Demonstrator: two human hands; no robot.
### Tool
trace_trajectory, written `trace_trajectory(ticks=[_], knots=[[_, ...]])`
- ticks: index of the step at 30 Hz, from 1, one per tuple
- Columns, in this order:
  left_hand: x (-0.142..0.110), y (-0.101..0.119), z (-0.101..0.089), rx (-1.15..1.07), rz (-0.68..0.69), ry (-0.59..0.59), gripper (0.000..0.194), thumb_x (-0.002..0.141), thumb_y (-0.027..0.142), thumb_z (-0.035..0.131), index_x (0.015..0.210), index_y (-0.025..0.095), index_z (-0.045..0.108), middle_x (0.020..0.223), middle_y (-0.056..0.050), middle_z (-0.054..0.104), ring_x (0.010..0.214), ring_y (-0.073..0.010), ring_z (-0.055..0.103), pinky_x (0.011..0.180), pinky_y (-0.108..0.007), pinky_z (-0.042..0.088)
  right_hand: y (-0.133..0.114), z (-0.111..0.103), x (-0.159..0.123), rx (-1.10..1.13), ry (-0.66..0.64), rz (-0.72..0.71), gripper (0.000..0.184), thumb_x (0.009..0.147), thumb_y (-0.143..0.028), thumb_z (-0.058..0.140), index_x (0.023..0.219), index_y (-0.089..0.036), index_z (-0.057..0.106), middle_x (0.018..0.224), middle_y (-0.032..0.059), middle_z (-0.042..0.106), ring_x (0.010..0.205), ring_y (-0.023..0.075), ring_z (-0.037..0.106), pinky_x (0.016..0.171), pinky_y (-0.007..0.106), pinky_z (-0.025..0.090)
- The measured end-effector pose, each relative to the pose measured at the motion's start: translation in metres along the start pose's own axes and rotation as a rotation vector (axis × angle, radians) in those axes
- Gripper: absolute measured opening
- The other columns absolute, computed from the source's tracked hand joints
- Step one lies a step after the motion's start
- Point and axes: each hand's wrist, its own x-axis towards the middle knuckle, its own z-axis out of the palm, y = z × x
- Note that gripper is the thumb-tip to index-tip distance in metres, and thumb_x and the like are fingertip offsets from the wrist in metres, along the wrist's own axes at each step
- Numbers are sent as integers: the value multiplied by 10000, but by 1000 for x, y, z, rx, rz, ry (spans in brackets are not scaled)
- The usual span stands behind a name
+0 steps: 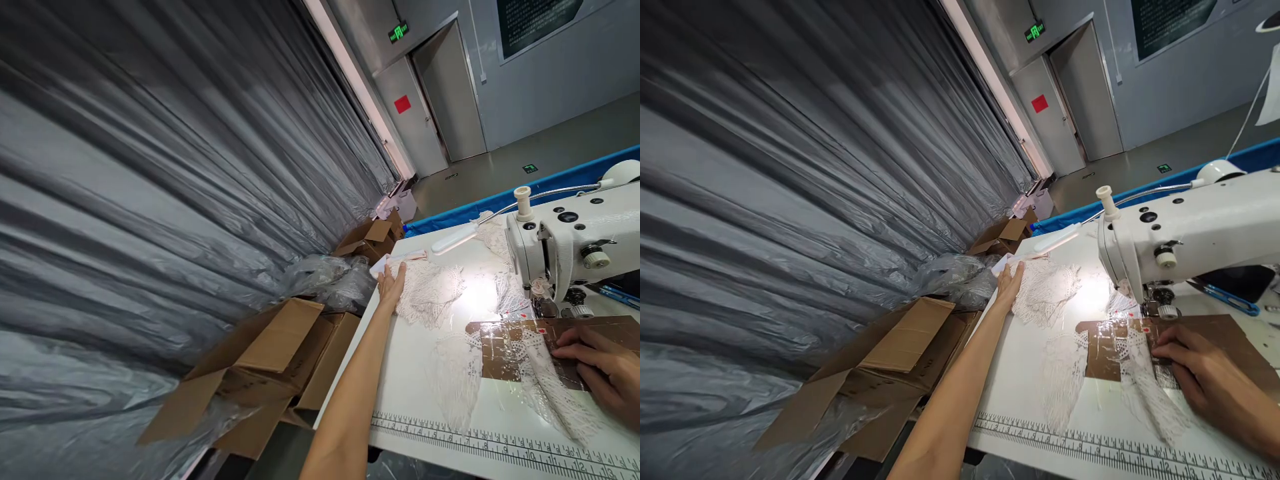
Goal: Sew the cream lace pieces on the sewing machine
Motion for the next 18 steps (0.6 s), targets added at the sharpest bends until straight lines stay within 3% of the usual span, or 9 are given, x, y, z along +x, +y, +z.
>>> trace_trajectory(ticks=[7, 11, 13, 15, 18], knots=[[-2, 4, -6, 28, 58, 21, 816, 851, 686, 436, 1497, 205, 311, 1587, -160, 247, 1459, -326, 260, 1153, -442, 324, -1, -4, 1, 53, -65, 39, 341, 894, -177, 392, 942, -224, 726, 972, 88, 671, 822, 178, 682, 698, 298, 598], [-17, 13, -14, 45, 117, 94, 742, 893, 583, 438, 1460, 112, 355, 1555, -224, 273, 1469, -377, 199, 1183, -540, 221, -2, -7, 3, 89, -67, 76, 348, 880, -150, 386, 945, -202, 724, 968, 86, 660, 836, 163, 672, 728, 284, 582], [-29, 21, -17, 34, 199, 134, 715, 920, 538, 413, 1456, 70, 333, 1572, -231, 210, 1479, -381, 156, 1202, -542, 167, -2, -9, 5, 119, -38, 97, 332, 884, -151, 394, 919, -186, 722, 973, 87, 654, 842, 156, 665, 773, 288, 576], [-43, 30, -19, 8, 327, 146, 693, 931, 495, 429, 1465, 72, 305, 1585, -195, 180, 1491, -329, 133, 1228, -470, 138, 0, -11, 7, 127, 2, 139, 315, 866, -130, 411, 923, -172, 718, 968, 84, 655, 868, 162, 657, 827, 309, 566], [-71, 46, -16, -35, 537, 103, 702, 875, 458, 558, 1458, 139, 329, 1549, -125, 286, 1467, -267, 230, 1226, -384, 200, 3, -13, 9, 142, 10, 238, 320, 847, -97, 422, 933, -184, 718, 974, 66, 660, 868, 154, 652, 829, 312, 559]])
